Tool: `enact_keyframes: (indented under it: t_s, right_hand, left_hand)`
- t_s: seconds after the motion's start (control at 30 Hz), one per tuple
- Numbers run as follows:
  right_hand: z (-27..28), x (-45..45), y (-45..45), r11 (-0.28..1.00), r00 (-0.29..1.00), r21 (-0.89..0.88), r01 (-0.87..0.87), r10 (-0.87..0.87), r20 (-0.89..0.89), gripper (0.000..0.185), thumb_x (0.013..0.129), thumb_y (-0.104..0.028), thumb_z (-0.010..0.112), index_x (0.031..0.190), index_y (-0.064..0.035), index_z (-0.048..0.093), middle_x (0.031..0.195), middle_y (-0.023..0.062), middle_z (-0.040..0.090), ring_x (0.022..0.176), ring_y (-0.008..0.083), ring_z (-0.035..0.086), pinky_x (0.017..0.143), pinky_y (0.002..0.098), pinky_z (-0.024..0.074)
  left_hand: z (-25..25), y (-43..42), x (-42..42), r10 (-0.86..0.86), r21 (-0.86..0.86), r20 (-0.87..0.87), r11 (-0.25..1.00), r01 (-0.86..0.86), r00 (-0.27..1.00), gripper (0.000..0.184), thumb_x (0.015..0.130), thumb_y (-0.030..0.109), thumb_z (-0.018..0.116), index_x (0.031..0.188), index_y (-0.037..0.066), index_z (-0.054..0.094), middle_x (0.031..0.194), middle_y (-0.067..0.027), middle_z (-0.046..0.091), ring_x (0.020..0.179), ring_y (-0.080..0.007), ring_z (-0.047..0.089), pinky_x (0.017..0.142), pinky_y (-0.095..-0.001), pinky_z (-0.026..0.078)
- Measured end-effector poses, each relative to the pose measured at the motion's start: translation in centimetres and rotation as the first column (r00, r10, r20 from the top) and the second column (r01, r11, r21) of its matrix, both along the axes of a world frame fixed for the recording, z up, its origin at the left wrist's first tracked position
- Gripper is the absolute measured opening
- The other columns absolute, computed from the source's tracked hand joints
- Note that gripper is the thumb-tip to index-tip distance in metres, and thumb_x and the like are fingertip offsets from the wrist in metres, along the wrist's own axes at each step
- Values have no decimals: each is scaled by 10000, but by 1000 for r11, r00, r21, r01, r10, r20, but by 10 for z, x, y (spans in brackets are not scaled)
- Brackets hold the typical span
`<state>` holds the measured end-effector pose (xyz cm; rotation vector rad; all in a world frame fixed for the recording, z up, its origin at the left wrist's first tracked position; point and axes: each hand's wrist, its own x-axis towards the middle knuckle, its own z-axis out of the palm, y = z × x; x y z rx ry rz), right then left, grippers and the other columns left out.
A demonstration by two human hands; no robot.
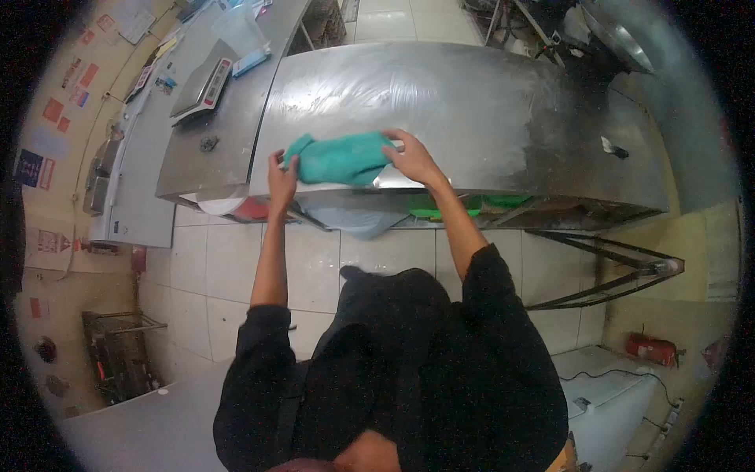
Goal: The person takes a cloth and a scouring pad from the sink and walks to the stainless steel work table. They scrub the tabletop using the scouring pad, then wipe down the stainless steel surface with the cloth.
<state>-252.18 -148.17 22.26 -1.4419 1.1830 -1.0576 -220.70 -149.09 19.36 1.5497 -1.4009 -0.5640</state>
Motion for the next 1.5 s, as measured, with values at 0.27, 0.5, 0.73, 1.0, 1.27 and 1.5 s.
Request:
enact_keyframes:
  t_s: [0.27,0.5,0.73,1.0,1.27,1.5]
  right_hand:
    - [-153,-129,173,955,980,244,170,-139,-139,347,889,-211,646,1148,15,600,1075,117,646,901,179,637,738,293,511]
    - [-202,-188,354,555,794,583,593,-524,-309,263,920,-183,593,1103,5,605,911,95,654,783,164,649,645,280,505]
    - [-269,-216,521,216,643,716,663,-653,-399,178,881,-152,568,942,13,596,791,98,620,657,165,595,512,284,476]
    - [-325,-256,536,794,866,491,358,-85,-493,170,887,-157,562,931,3,597,785,94,615,630,163,589,463,263,453]
    - [-226,-182,248,528,797,601,600,-336,-502,232,911,-218,585,1049,-32,596,882,50,627,771,154,639,623,278,490]
    - [-183,-112,126,650,806,486,584,-388,-448,307,925,-225,597,1145,-10,589,966,105,648,797,182,668,669,289,504]
  left_hand:
    - [-80,-38,-137,-380,167,416,925,342,826,578,897,335,577,1338,-5,423,1431,-225,374,1312,-386,378,1066,-525,297]
    - [-148,-36,-152,-296,212,668,955,207,683,806,912,568,419,1498,58,204,1575,-122,153,1451,-347,100,1122,-606,39]
    - [-138,-64,-9,-54,235,757,952,-194,652,923,884,658,376,1501,13,143,1585,-118,106,1454,-352,79,1141,-564,46]
    - [-134,-105,95,106,222,769,881,-419,631,909,895,665,341,1495,5,165,1580,-129,122,1450,-355,92,1138,-563,67]
    - [-155,-163,32,332,47,703,861,-507,629,956,878,645,405,1439,-108,225,1543,-275,104,1415,-489,21,1096,-638,-10]
    - [-135,-179,-117,-62,55,598,998,36,799,922,836,579,513,1422,-95,284,1525,-288,147,1398,-515,59,1093,-660,2]
